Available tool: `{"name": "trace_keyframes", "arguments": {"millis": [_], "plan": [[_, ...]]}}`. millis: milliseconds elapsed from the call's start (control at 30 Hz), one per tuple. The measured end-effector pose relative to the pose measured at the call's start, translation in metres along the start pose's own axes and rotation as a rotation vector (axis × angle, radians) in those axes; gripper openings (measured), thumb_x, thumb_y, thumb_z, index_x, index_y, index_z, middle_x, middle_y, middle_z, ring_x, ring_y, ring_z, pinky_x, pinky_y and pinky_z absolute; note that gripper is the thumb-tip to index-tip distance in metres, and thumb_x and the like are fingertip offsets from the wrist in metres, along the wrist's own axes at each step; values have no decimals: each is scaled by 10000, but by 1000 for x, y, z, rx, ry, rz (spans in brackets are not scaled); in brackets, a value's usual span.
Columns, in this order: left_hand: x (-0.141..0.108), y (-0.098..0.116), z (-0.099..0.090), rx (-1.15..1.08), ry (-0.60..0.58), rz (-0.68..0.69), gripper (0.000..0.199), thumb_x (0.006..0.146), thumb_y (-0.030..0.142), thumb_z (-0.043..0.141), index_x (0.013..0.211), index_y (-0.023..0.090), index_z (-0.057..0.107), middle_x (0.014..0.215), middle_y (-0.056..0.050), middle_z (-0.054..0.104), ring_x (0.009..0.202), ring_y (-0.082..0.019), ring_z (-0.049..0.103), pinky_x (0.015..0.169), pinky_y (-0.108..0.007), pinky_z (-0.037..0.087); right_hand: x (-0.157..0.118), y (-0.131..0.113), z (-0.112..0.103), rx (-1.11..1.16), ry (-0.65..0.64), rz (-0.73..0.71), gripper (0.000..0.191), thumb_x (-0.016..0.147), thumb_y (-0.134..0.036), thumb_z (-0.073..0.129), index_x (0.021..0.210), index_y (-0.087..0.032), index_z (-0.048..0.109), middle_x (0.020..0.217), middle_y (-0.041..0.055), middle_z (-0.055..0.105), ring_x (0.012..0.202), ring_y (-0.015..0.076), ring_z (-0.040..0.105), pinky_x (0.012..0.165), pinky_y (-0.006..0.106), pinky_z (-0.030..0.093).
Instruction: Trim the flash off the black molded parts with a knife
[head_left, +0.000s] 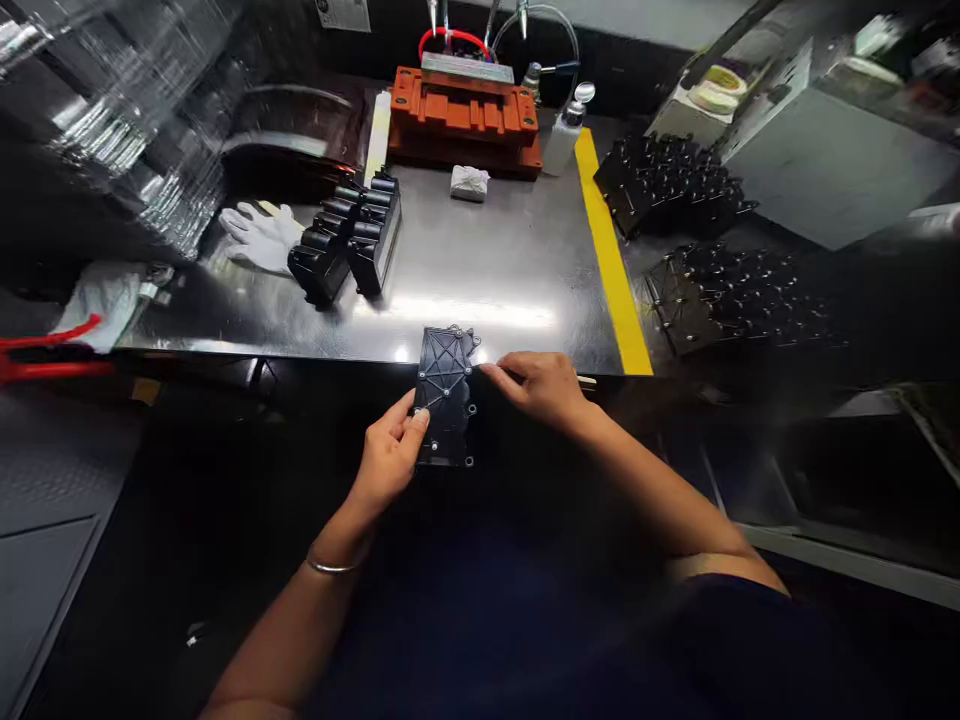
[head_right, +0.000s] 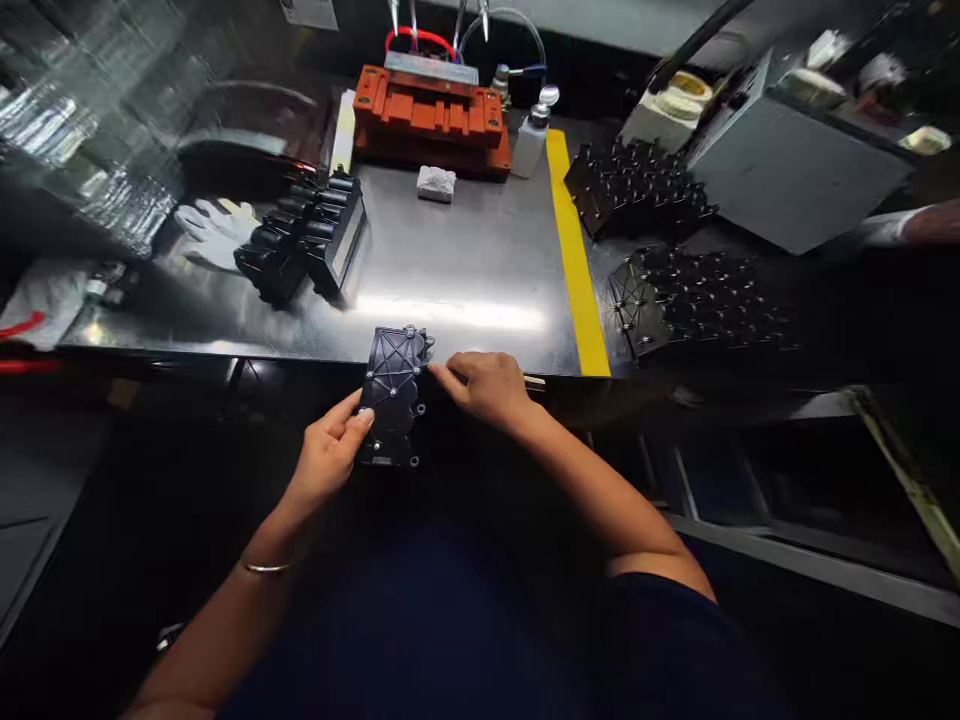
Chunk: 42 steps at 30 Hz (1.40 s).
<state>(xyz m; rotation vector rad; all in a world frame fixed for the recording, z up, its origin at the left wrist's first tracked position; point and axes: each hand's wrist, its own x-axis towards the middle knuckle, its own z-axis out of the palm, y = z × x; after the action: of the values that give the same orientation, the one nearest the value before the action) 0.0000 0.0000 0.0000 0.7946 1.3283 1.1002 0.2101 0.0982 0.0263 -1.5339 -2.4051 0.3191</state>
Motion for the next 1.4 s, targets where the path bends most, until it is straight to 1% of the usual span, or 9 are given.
{"name": "trace_keyframes", "arguments": {"millis": [467,633,767,833,933,967,1133,1300,1400], "plan": [[4,0,7,4,-17,90,607,839,477,653,1303,87,619,658,-4,677,556,-126,603,555,-227,517,-16,-22,4,162,-13,83,441,951,-475,510,686,-187,713,647,31,699,595,122,588,572,254,303],[-7,20,-31,235,-344,109,446,862,371,654,1263,178,681,633,6,676,520,-131,573,493,-223,462,-8,-6,-12,559,122,158,381,852,-532,622,828,-169,736,793,51,723,690,145,612,636,257,428],[-19,35,-70,531,-602,192,299,843,276,676,1128,245,761,768,-28,743,607,-168,640,576,-256,510,-13,-1,-9,878,-506,102,422,652,-498,813,884,-152,746,735,15,693,640,133,588,555,238,425],[-21,28,-86,598,-372,323,277,814,269,711,1085,268,770,839,-34,740,721,-184,669,697,-283,545,-22,-5,2,977,-615,141,397,623,-477,834,790,-136,723,610,-19,613,552,96,513,496,221,362],[-25,1,-101,398,321,401,529,693,281,828,1203,284,687,1143,-61,688,1087,-242,637,990,-395,503,-38,-15,24,1163,-374,329,425,588,-481,856,789,-143,693,630,-22,613,551,90,507,511,229,379],[-28,-10,-101,241,389,312,631,649,299,857,1244,287,646,1210,-69,664,1143,-258,620,1016,-438,495,-43,-20,31,1226,-303,378,442,582,-480,861,821,-150,692,672,-11,638,580,102,536,539,241,412],[-39,-49,-61,-433,6,-243,451,606,287,862,1029,237,713,1046,-77,744,1120,-334,656,960,-579,529,-53,-46,67,1332,-275,377,488,604,-476,862,943,-178,677,806,7,668,691,132,607,638,271,503],[-25,-59,-36,-544,250,-112,244,518,172,876,692,213,710,719,26,737,823,-209,719,973,-497,545,-58,-59,80,1148,72,488,417,896,-604,513,997,-210,602,861,8,630,548,77,533,462,216,454],[-19,-61,-39,-421,275,73,357,553,133,888,855,229,724,918,13,767,972,-208,711,1040,-449,500,-71,-68,74,1056,-9,286,340,947,-508,489,997,-209,642,822,21,659,579,100,583,523,241,504]]}}
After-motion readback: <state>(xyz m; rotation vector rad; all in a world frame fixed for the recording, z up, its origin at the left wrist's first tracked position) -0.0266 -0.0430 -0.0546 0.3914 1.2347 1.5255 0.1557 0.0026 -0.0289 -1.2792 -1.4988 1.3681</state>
